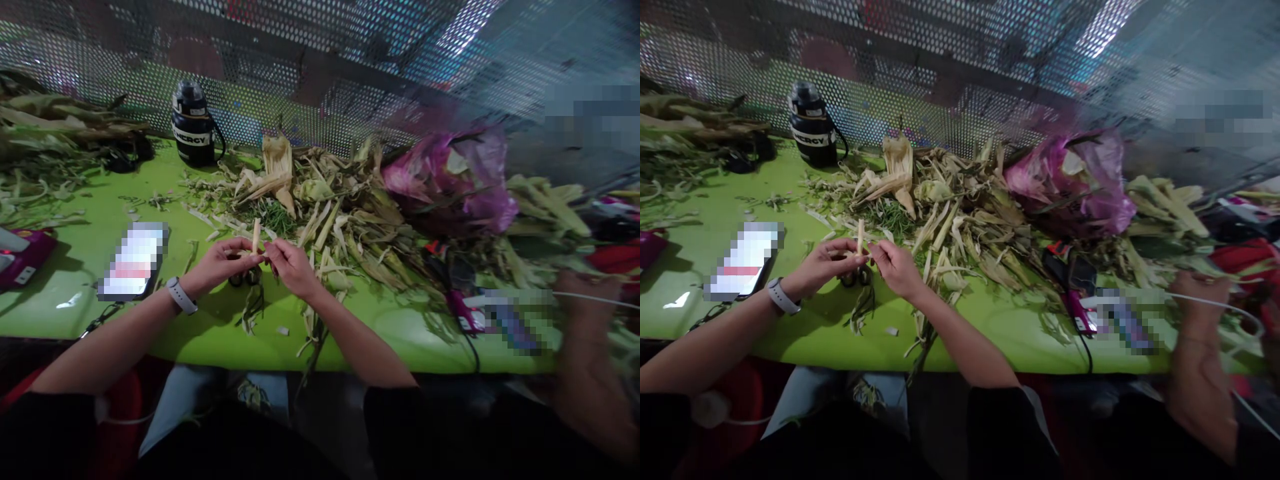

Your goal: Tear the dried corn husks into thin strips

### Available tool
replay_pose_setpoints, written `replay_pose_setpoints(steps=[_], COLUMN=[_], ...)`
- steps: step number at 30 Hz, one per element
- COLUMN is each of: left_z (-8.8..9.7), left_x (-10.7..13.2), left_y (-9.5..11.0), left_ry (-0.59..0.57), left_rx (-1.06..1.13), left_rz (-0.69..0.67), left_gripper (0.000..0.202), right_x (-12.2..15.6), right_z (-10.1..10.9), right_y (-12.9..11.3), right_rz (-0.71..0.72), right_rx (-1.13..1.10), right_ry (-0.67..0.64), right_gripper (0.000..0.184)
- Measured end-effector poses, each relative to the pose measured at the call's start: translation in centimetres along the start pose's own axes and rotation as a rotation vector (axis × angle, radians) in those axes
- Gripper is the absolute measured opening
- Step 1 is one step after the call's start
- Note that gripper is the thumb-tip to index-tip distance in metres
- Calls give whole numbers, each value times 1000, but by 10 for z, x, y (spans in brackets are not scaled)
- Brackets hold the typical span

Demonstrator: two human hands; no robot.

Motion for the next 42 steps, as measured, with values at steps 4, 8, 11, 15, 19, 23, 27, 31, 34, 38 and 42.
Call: replay_pose_setpoints(steps=[4, 8, 11, 15, 19, 23, 27, 31, 34, 38, 42], left_z=[0, 1, 2, 2, 0, -1, -1, 0, 4, 11, 14], left_x=[-1, 0, -1, -2, -1, 0, -1, -2, -4, -9, -13], left_y=[-2, -3, -3, 0, 4, 9, 9, 2, -2, 0, 0], left_ry=[-56, -37, -27, -68, -98, -102, -119, -102, -48, 24, 19], left_rx=[-22, 26, 9, -75, -115, -123, -122, -93, -22, 47, -9], left_rz=[52, 83, 84, 67, 70, 68, 56, 63, 14, -120, -147], left_gripper=[35, 39, 37, 34, 33, 29, 26, 29, 42, 43, 28], right_x=[2, 2, 2, 3, 3, -1, -5, -8, -9, -10, -10], right_z=[-4, -4, -6, -8, -9, -3, 6, 9, 8, 8, 24], right_y=[-2, -2, -1, 0, 2, 7, 13, 20, 25, 27, 16], right_rz=[53, 37, 34, 70, 85, 42, 4, -27, -66, -120, 71], right_rx=[88, 92, 51, 62, 48, -14, -67, -131, -224, -221, -25], right_ry=[60, 25, 6, 48, 95, 154, 201, 190, 176, 131, 306], right_gripper=[43, 44, 45, 43, 45, 47, 46, 45, 44, 39, 13])
Point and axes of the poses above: each hand's wrist, its own x-axis away from the middle knuckle, its own z-axis out of the back of the hand, y = z × x, the point moved 2 cm from there along -x, towards the middle knuckle, and after that the axes turned 1 degree about x, right-handed, at the moved point
